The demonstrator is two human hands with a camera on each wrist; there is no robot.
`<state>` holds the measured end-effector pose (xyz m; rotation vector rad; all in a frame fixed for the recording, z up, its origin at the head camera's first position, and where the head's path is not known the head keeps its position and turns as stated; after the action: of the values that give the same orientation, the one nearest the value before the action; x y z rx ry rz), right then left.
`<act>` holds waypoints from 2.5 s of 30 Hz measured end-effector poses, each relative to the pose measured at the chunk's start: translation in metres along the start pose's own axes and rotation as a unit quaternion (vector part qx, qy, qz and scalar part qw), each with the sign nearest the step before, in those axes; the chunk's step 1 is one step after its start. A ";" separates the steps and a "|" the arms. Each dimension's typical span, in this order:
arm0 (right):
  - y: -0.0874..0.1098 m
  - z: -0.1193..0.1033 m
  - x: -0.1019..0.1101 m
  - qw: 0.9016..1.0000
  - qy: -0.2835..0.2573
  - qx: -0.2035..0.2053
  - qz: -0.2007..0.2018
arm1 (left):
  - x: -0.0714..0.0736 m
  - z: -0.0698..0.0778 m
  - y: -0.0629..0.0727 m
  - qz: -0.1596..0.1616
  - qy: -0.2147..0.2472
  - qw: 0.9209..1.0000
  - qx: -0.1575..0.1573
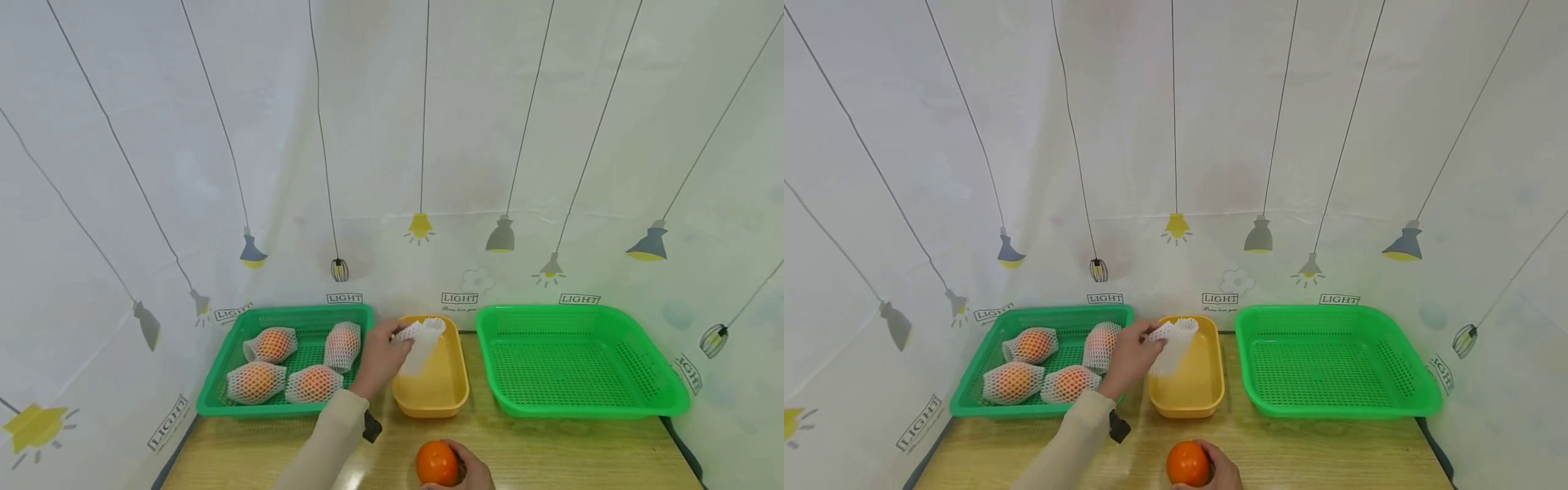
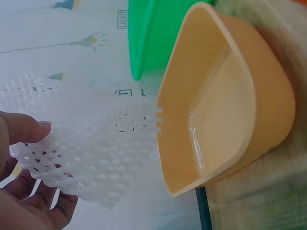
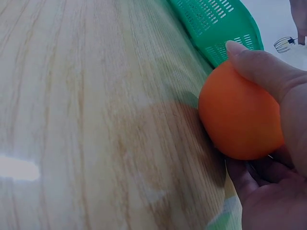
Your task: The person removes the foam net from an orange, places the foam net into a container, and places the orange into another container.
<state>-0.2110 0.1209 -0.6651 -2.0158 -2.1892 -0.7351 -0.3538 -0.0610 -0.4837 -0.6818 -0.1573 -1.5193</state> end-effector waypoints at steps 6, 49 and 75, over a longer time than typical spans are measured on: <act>-0.001 0.002 -0.002 1.000 -0.008 -0.003 -0.005 | -0.013 -0.002 -0.024 -0.013 -0.095 0.994 -0.043; 0.001 0.008 -0.005 0.999 -0.032 -0.035 -0.006 | -0.127 -0.053 -0.096 -0.183 -0.412 0.887 -0.095; 0.002 0.009 -0.005 0.999 -0.032 -0.033 -0.003 | -0.152 -0.086 -0.063 -0.364 -0.367 0.855 -0.052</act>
<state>-0.2060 0.1199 -0.6748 -2.0929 -2.2347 -0.7645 -0.4528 0.0334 -0.6096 -1.3774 -1.0163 -1.9047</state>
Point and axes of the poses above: each hand's wrist, its own y-axis away from the middle knuckle, its own x-axis out of the back of the hand, z = x × y, the point moved 8 cm from there along -y, towards the middle knuckle
